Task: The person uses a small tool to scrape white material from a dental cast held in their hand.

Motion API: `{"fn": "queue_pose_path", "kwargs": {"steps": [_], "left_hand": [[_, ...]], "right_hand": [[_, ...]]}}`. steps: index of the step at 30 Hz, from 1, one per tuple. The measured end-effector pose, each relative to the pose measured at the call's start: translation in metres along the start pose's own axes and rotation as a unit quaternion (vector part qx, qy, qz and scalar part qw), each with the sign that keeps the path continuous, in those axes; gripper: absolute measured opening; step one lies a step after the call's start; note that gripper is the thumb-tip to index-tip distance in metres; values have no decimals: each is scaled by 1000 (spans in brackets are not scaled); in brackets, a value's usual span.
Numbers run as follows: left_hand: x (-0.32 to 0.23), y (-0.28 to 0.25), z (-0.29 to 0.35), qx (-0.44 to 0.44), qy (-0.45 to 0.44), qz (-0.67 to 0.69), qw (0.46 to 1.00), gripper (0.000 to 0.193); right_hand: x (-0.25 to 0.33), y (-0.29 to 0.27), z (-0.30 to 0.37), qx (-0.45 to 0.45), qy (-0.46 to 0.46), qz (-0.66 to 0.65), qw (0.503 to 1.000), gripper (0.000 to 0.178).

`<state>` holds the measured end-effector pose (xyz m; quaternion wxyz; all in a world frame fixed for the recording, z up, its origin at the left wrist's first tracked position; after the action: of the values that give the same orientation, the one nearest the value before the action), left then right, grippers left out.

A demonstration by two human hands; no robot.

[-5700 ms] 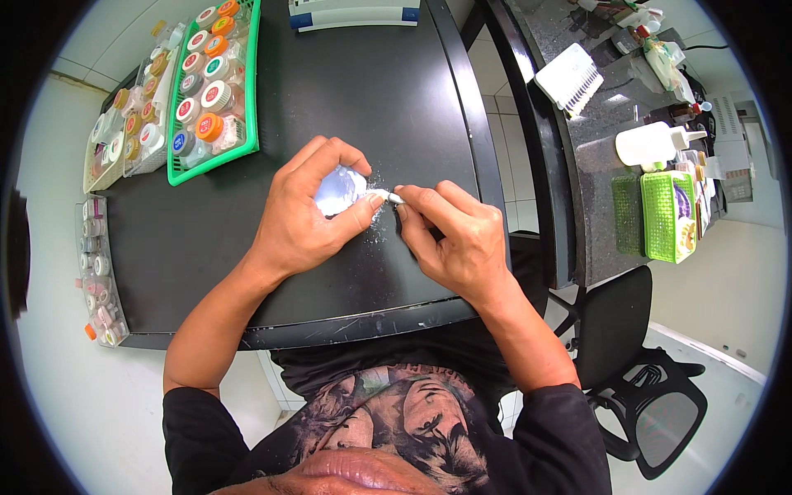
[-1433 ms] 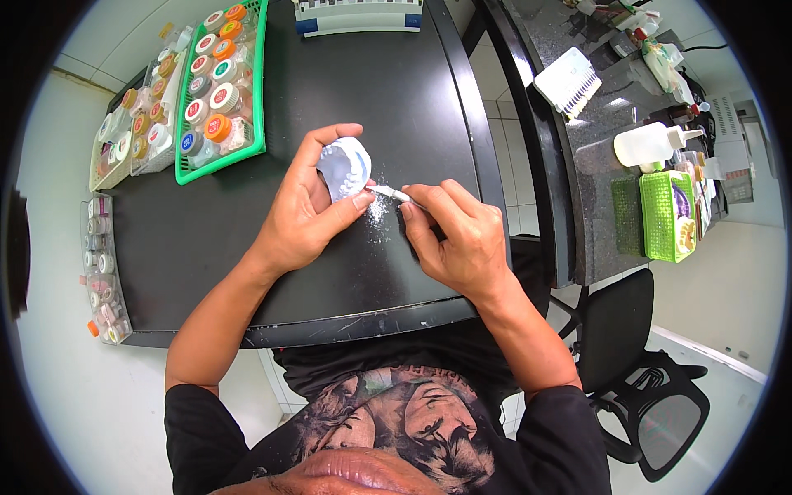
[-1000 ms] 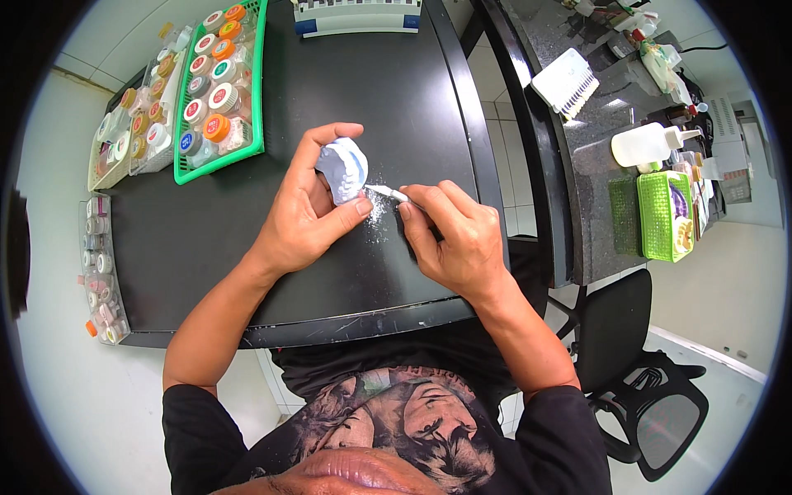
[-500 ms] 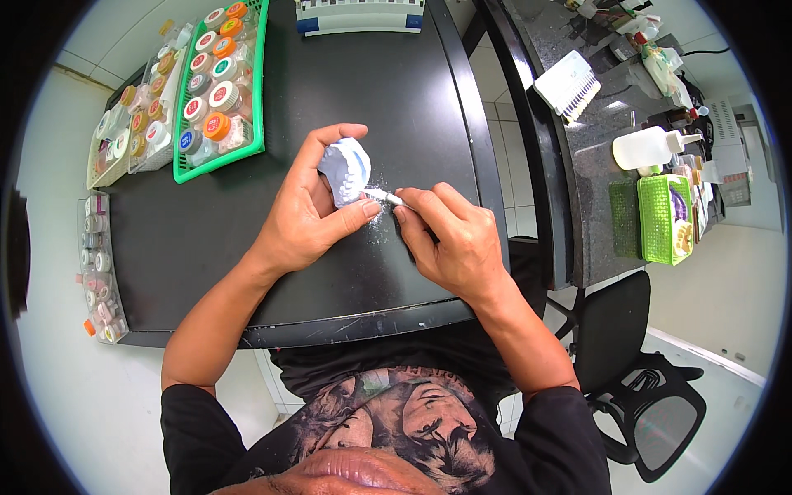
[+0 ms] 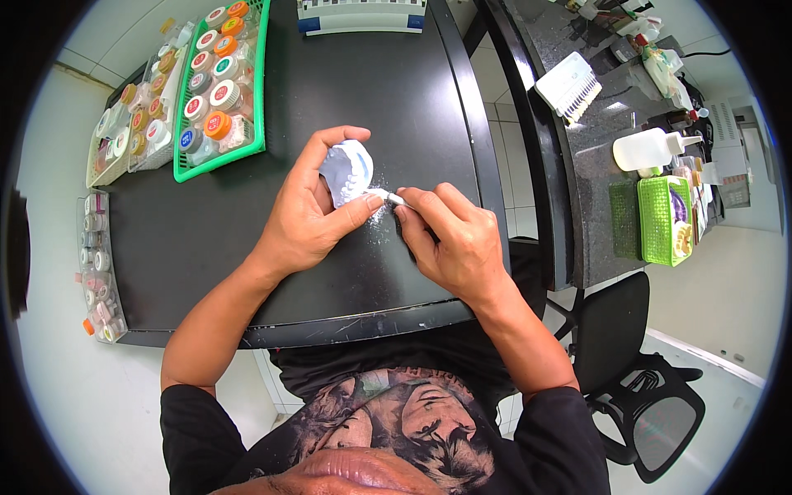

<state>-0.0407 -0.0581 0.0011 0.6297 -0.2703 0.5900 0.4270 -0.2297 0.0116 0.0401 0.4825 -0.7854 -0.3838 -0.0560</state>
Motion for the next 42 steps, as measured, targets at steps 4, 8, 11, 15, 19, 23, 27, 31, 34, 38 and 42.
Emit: {"fn": "queue_pose_path", "kwargs": {"steps": [4,8,11,15,19,23,27,31,34,38,42], "left_hand": [[2,-2,0,-28,5,-75,997,69],[0,-2,1,-50,12,-103,993,63],[-2,-2,1,-74,50,-153,984,59],[-2,-1,2,-79,39,-131,987,62],[-5,2,4,-71,46,-111,990,74],[-3,2,3,-56,31,-79,995,78],[-5,2,5,-78,40,-96,992,78],[-2,1,6,-90,-5,-59,994,80],[-9,3,6,-91,11,-67,993,80],[-16,2,7,-100,67,-166,979,72],[-10,1,6,-100,57,-118,986,66]], "right_hand": [[0,0,0,-9,1,7,1000,18],[0,-1,0,-13,-1,16,1000,18],[0,-2,-1,-22,-2,18,1000,19],[-1,-2,0,-23,2,17,1000,18],[-2,0,2,-13,4,16,1000,15],[-1,0,1,-16,11,13,1000,13],[-3,-1,0,-21,21,13,999,12],[-4,-1,1,-19,30,12,999,12],[-2,-1,1,-19,22,5,1000,11],[-3,-1,2,-11,27,13,999,11],[-5,2,4,-6,30,22,999,12]]}}
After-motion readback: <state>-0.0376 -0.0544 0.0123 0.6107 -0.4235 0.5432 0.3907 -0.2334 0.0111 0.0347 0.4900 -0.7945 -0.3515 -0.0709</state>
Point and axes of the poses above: each hand's wrist, its own z-axis away from the middle knuckle, its own y-axis out of the palm, x = y × z, the point moved 6 cm from there along -z, towards the middle knuckle, and after that the axes turned 10 degrees about -y, right-handed, at the moved point
